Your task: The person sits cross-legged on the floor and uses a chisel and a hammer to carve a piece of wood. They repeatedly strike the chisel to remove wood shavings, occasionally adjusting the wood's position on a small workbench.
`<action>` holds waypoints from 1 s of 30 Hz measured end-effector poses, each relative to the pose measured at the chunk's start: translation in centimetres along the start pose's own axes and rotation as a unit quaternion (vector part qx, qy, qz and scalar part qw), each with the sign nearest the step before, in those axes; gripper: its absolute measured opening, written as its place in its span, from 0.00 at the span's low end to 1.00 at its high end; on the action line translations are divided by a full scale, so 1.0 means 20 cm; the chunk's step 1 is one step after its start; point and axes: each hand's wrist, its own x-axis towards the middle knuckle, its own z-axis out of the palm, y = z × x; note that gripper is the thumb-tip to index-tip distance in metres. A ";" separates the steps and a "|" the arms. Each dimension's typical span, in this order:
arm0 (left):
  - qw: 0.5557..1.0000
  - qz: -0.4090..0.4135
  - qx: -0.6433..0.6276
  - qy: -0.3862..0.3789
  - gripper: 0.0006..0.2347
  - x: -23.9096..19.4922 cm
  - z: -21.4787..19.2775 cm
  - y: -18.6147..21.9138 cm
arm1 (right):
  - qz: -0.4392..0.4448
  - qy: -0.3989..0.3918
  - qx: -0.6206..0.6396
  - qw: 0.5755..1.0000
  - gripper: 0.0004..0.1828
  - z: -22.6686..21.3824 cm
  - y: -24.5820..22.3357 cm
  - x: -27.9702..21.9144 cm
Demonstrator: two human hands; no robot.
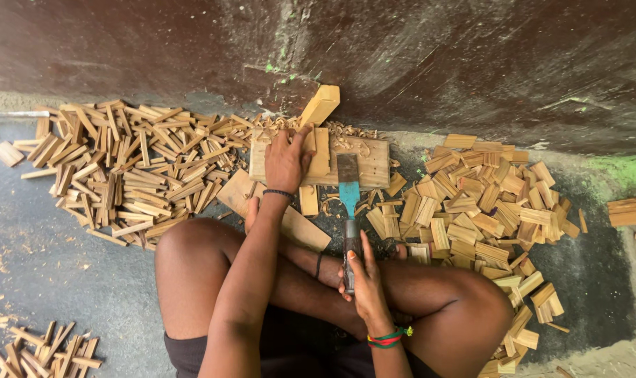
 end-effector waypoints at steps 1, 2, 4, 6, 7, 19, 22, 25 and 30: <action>1.000 -0.001 -0.003 -0.002 0.24 0.00 0.00 -0.01 | -0.007 -0.004 0.000 1.000 0.39 0.00 0.00 -0.01; 1.000 -0.004 -0.005 -0.003 0.23 0.00 0.00 -0.01 | -0.002 -0.002 0.001 1.000 0.39 0.00 0.00 -0.01; 1.000 -0.005 -0.008 -0.002 0.23 -0.01 -0.01 -0.03 | 0.007 0.002 0.003 1.000 0.39 0.01 0.00 -0.03; 1.000 -0.001 -0.013 0.004 0.23 -0.01 -0.02 -0.02 | 0.006 -0.001 0.008 1.000 0.39 0.01 0.00 -0.04; 1.000 -0.009 -0.025 -0.002 0.24 -0.01 -0.02 -0.01 | 0.004 -0.001 0.011 1.000 0.39 0.01 -0.01 -0.05; 0.972 0.145 -0.185 -0.022 0.27 -0.07 -0.10 0.24 | -0.004 0.041 0.030 0.999 0.37 0.06 -0.01 -0.17; 0.944 0.235 -0.204 -0.110 0.22 -0.12 -0.09 0.35 | -0.011 0.027 0.028 0.999 0.37 0.10 -0.01 -0.20; 0.936 0.252 -0.175 -0.172 0.18 -0.14 -0.07 0.38 | -0.022 -0.021 0.069 0.997 0.38 0.15 0.00 -0.21; 0.938 0.276 -0.151 -0.145 0.17 -0.15 -0.08 0.29 | -0.007 -0.069 0.063 0.996 0.38 0.16 0.01 -0.21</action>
